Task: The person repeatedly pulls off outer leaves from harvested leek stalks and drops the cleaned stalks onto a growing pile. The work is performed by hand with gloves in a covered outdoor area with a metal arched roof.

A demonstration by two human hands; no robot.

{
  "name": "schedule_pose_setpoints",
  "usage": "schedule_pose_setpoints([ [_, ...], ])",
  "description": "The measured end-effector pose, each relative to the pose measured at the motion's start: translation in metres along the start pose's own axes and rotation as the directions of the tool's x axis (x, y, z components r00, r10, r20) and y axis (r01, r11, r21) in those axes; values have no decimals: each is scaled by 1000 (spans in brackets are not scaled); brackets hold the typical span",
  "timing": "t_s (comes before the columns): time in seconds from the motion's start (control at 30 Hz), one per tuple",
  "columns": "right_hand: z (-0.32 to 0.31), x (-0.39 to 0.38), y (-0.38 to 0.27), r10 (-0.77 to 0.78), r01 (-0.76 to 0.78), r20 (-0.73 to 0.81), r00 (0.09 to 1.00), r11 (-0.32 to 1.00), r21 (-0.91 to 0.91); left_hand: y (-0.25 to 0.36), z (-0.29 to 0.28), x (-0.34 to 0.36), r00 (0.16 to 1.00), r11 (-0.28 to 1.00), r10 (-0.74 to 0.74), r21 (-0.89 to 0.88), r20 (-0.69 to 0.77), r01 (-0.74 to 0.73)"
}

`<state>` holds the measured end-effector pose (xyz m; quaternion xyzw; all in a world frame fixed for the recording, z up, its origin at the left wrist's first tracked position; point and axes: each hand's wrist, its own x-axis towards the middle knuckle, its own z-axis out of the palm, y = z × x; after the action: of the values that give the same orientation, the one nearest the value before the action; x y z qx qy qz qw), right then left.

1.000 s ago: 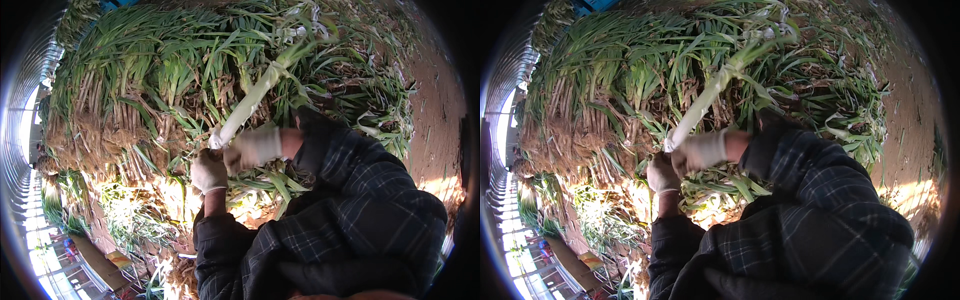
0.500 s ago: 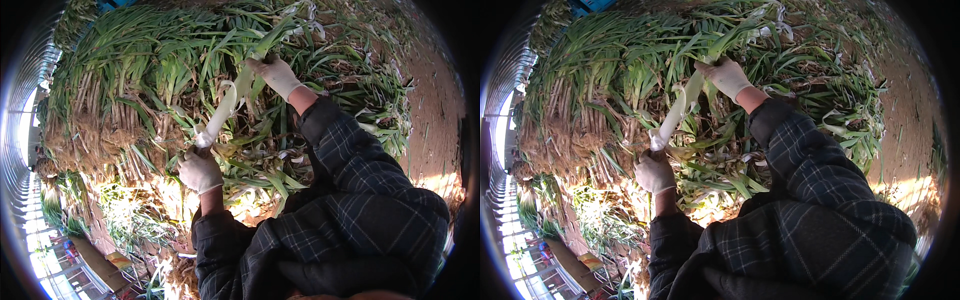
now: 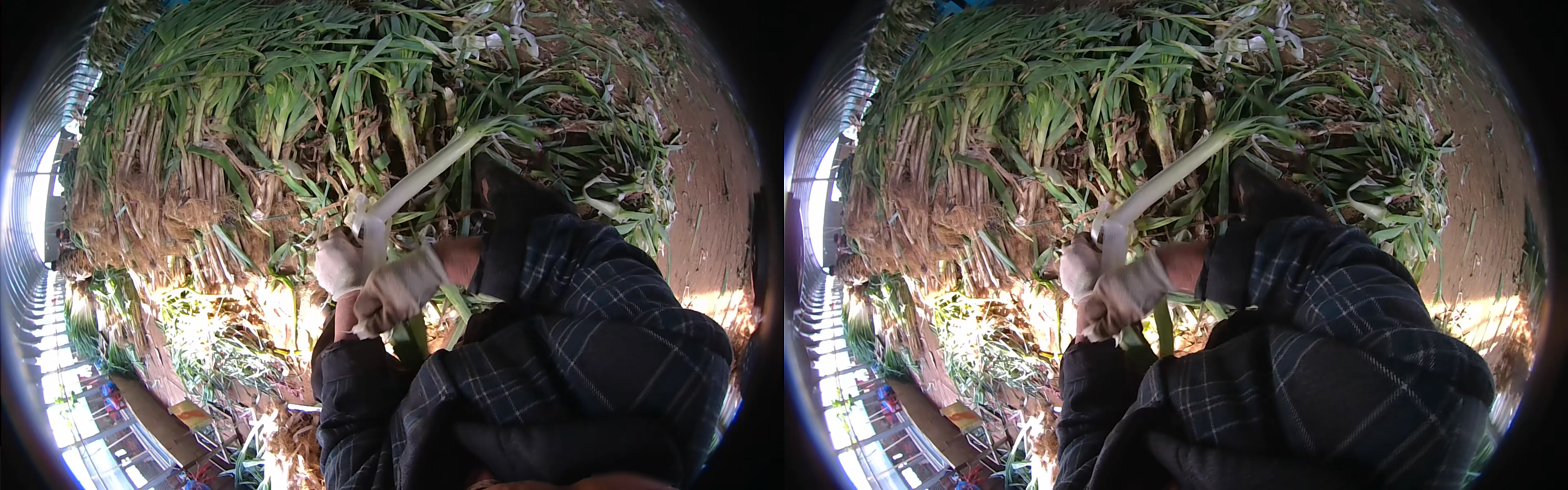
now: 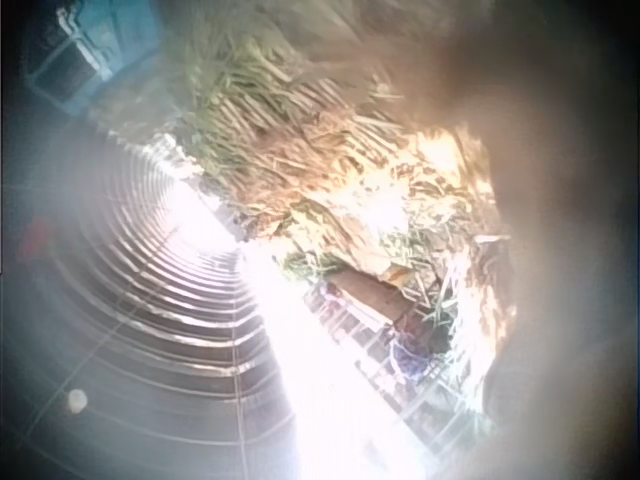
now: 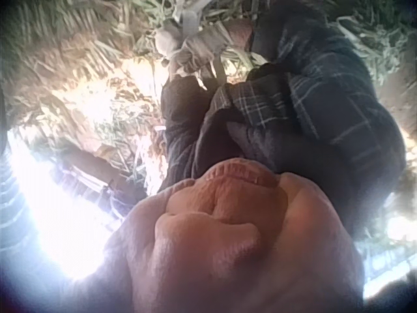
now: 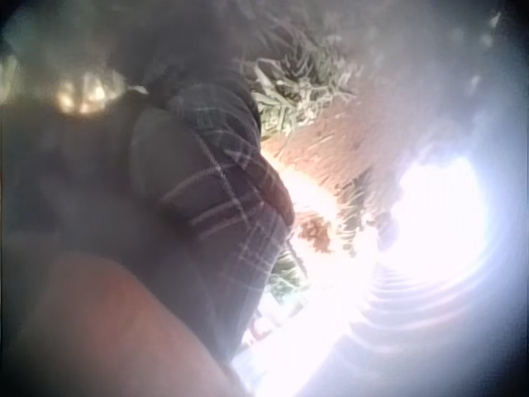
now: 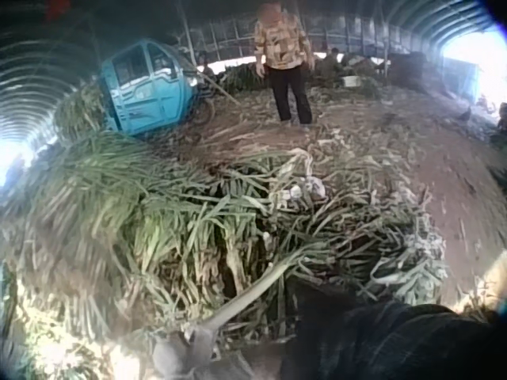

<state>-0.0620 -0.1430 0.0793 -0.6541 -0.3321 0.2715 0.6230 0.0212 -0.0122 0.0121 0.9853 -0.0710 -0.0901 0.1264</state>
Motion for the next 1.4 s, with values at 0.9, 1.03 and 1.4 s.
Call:
schedule_pose_setpoints([
  [0.9,-151,-112,-5,-19,631,-902,431,721,286,8,-29,-34,576,456,751,-885,323,-98],
  [1.03,-154,-106,-7,16,555,-963,270,815,170,14,-33,-37,634,484,732,-845,250,-225],
  [1.4,-57,-42,-14,-8,-51,-132,991,898,-438,1,20,-15,887,656,462,-674,3,-339],
])
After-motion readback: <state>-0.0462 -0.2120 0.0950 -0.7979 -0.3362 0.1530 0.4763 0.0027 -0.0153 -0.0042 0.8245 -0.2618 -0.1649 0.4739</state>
